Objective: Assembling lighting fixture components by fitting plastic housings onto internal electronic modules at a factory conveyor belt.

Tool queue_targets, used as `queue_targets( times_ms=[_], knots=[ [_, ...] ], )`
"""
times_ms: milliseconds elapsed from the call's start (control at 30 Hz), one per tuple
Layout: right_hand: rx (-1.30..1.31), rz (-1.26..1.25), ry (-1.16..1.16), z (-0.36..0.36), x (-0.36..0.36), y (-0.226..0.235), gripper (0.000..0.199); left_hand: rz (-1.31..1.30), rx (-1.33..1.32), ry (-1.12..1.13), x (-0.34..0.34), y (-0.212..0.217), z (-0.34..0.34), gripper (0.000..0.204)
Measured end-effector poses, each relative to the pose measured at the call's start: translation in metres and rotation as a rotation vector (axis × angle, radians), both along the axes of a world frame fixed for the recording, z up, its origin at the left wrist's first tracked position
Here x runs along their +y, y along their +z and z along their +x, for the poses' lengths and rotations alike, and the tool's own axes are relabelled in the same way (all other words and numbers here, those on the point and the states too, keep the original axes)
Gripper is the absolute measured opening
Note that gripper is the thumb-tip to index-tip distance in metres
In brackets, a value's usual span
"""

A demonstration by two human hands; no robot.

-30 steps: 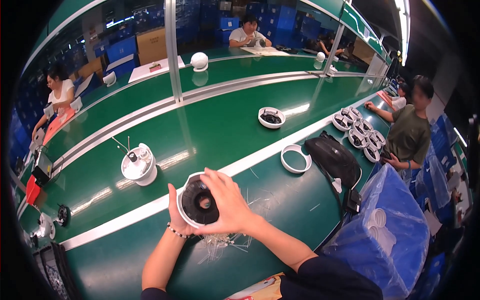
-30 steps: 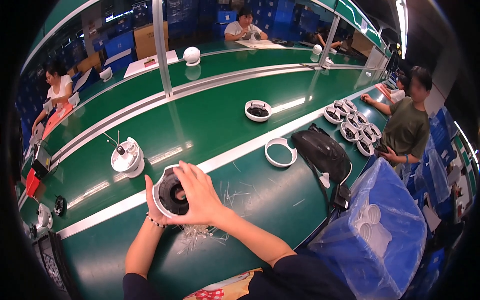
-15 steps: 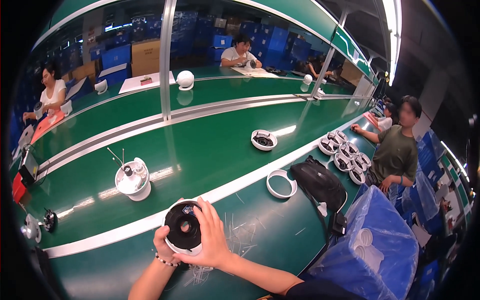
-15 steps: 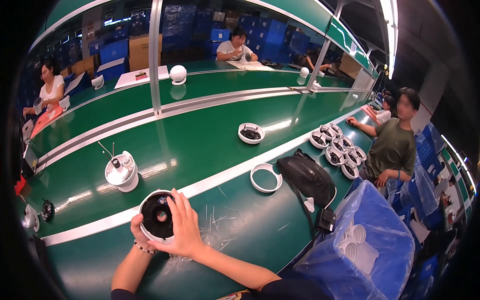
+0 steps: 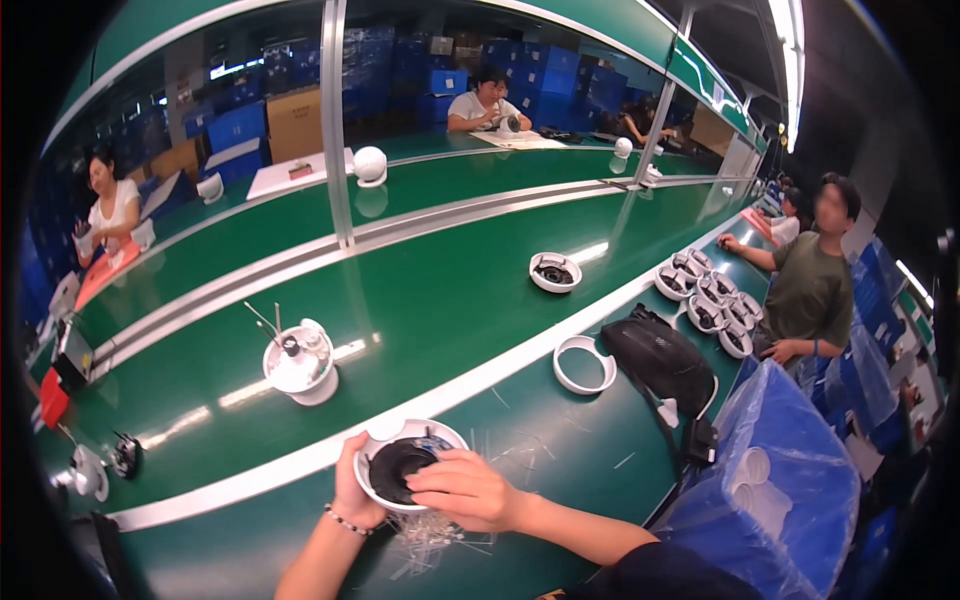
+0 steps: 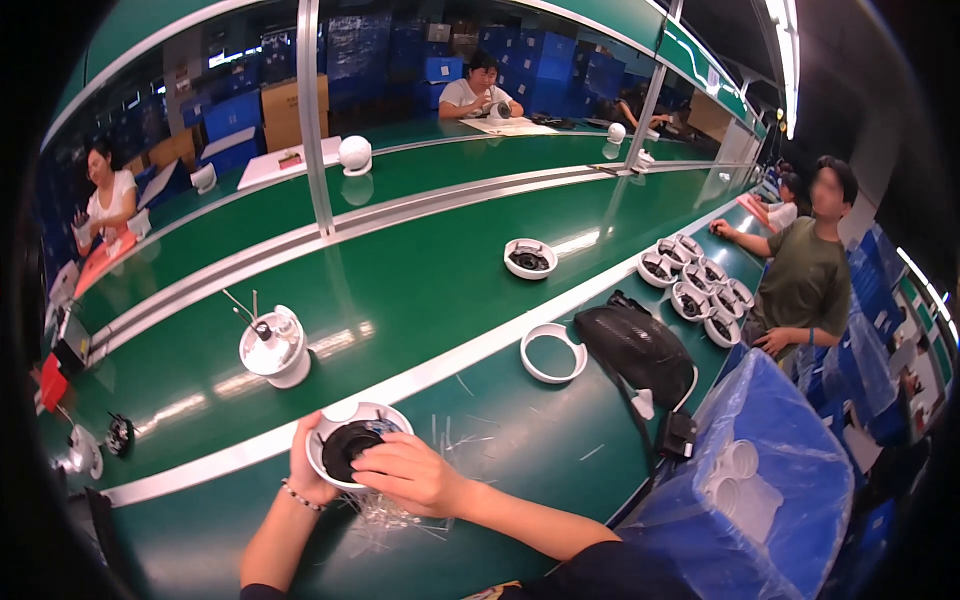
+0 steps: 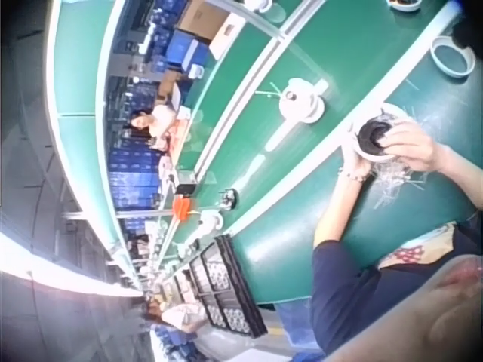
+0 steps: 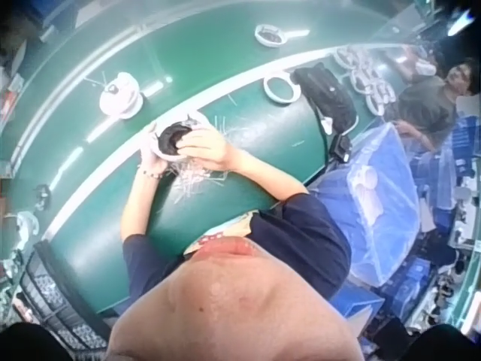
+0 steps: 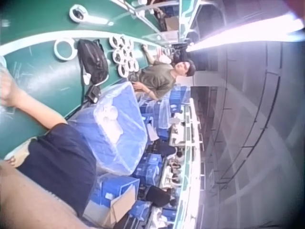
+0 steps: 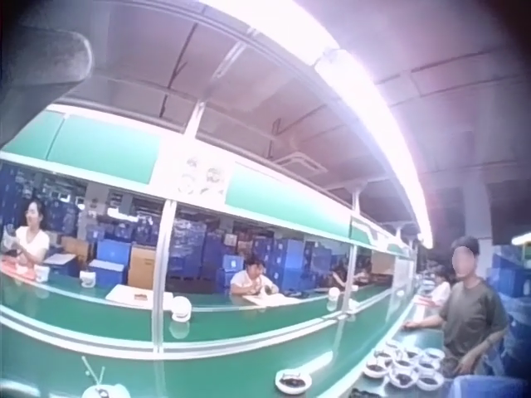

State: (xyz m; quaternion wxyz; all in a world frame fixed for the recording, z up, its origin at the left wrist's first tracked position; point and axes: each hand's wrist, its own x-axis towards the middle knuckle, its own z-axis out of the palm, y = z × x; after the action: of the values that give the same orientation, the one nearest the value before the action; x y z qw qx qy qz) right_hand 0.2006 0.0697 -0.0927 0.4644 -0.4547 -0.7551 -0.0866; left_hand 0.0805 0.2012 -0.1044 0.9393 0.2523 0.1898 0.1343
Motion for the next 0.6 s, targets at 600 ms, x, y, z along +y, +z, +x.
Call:
queue_targets(
  times_ms=[600],
  knots=[
    [-0.13,0.032,-0.072,-0.005,-0.005,0.002,0.023,0.618,0.251,-0.19,0.04,0.006,-0.022,0.037]
  ],
)
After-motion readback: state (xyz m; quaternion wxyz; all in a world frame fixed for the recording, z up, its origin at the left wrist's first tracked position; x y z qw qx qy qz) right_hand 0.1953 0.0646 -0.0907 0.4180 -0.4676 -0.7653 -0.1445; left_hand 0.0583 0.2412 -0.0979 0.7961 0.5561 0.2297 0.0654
